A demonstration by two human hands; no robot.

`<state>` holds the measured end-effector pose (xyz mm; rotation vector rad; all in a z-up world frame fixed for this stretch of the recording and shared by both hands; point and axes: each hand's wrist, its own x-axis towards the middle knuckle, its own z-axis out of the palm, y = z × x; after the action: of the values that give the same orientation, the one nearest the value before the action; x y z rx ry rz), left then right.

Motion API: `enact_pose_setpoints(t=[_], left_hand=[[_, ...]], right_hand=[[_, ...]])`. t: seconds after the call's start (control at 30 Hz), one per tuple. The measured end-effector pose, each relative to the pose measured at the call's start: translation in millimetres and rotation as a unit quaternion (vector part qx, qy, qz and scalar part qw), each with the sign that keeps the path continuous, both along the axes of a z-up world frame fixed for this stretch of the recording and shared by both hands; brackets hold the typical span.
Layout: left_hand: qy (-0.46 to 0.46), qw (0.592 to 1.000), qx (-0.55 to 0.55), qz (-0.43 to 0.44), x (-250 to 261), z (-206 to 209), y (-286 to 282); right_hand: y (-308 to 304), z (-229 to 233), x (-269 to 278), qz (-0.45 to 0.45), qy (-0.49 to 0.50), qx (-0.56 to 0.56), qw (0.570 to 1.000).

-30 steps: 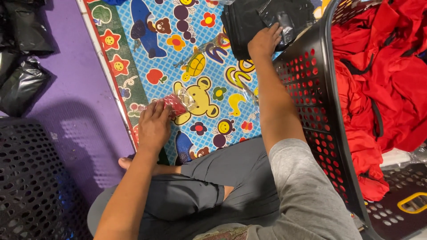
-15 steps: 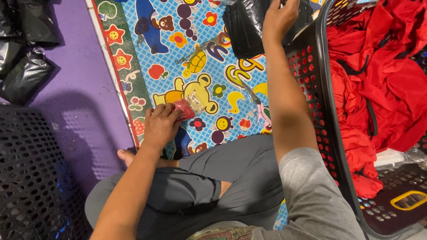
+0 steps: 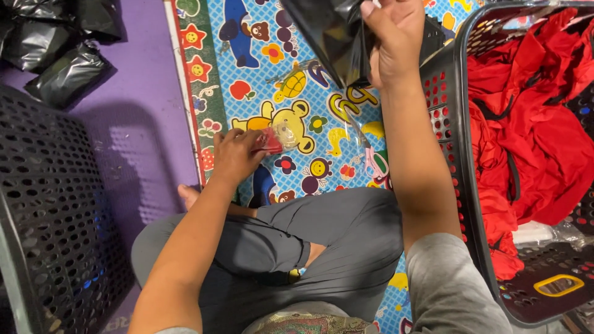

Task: The person places a red item into a black bag, folds the bag, and uses scissors to trim a black strap.

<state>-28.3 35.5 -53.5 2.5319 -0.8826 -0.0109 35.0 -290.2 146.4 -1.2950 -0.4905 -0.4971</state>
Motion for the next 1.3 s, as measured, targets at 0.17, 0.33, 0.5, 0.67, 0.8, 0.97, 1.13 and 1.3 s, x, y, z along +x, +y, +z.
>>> enact_pose_setpoints(t=[0.17, 0.33, 0.5, 0.67, 0.8, 0.97, 1.13, 1.3], left_hand=[[0.081, 0.985, -0.121, 0.089, 12, 20, -10], [0.579, 0.618, -0.502, 0.176, 32, 73, -9], [0.565, 0.47, -0.662, 0.146, 49, 30, 0], [0.429, 0.535, -0.675, 0.273, 85, 9, 33], [0.295, 0.606, -0.698, 0.24, 101, 22, 61], [0.206, 0.732, -0.592, 0.266, 99, 53, 77], [0.093, 0.811, -0.505, 0.281, 112, 57, 95], [-0.16, 0.86, -0.295, 0.386, 105, 80, 104]], right_hand=[[41, 16, -16, -0.025, 0.082, -0.043, 0.995], [91, 20, -24, 0.051, 0.17, 0.072, 0.981], [104, 3, -23, 0.024, 0.186, 0.053, 0.981], [67, -35, -18, -0.092, 0.207, 0.002, 0.974], [51, -48, -26, -0.116, 0.313, 0.014, 0.943], [62, -49, -40, -0.079, 0.403, 0.116, 0.904], [85, -62, -43, -0.103, 0.454, 0.106, 0.879], [146, -112, -29, -0.154, 0.479, 0.152, 0.851]])
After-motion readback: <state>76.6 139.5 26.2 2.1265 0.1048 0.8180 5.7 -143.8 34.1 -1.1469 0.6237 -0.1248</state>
